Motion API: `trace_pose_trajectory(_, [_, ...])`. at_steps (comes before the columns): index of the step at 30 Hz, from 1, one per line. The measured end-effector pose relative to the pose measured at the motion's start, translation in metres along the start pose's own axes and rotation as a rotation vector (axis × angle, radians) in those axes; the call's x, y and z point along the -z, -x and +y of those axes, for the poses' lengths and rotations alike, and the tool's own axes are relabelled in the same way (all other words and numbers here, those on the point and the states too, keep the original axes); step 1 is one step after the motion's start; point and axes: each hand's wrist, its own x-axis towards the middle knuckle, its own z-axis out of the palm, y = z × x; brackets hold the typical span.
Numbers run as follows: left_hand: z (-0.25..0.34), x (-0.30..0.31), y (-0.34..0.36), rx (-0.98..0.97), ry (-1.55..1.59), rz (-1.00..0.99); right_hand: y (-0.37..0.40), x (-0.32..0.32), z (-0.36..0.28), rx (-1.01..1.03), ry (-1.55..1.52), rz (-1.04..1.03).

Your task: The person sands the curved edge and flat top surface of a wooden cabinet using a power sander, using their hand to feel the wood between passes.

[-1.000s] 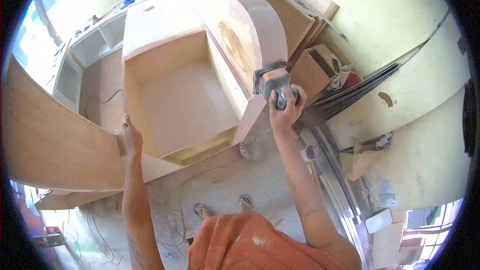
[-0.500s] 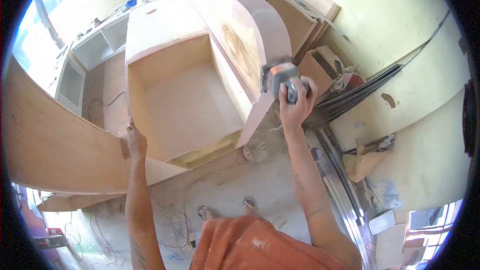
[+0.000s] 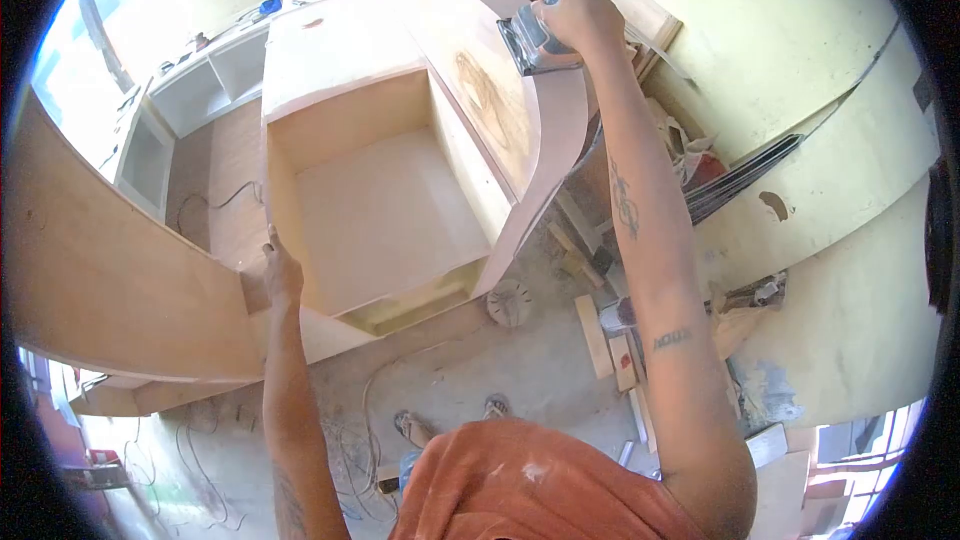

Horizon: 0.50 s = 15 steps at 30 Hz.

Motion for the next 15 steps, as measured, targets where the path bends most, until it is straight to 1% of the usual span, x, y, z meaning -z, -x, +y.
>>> trace_pose_trajectory(4, [-0.008, -0.007, -0.004, -0.009, 0.008, -0.010, 0.029, 0.005, 0.001, -0.042, -0.049, -0.039])
trace_pose_trajectory(6, [-0.012, -0.008, -0.003, -0.028, 0.021, -0.008, 0.059, 0.001, 0.008, 0.020, -0.144, 0.163])
trace_pose_trajectory(10, [-0.002, 0.005, -0.001, -0.001, 0.035, -0.037, 0.131, 0.001, 0.011, -0.059, -0.224, 0.221])
trace_pose_trajectory(12, [-0.001, 0.004, 0.000, 0.009, 0.023, -0.045, 0.169, -0.015, 0.019, -0.030, -0.210, 0.378])
trace_pose_trajectory(13, [-0.002, 0.003, 0.000, 0.011, 0.014, -0.035, 0.186, -0.023, 0.023, -0.034, -0.210, 0.373])
trace_pose_trajectory(15, [-0.004, 0.003, 0.000, 0.018, 0.000, -0.026, 0.217, -0.043, 0.032, 0.035, -0.320, 0.524])
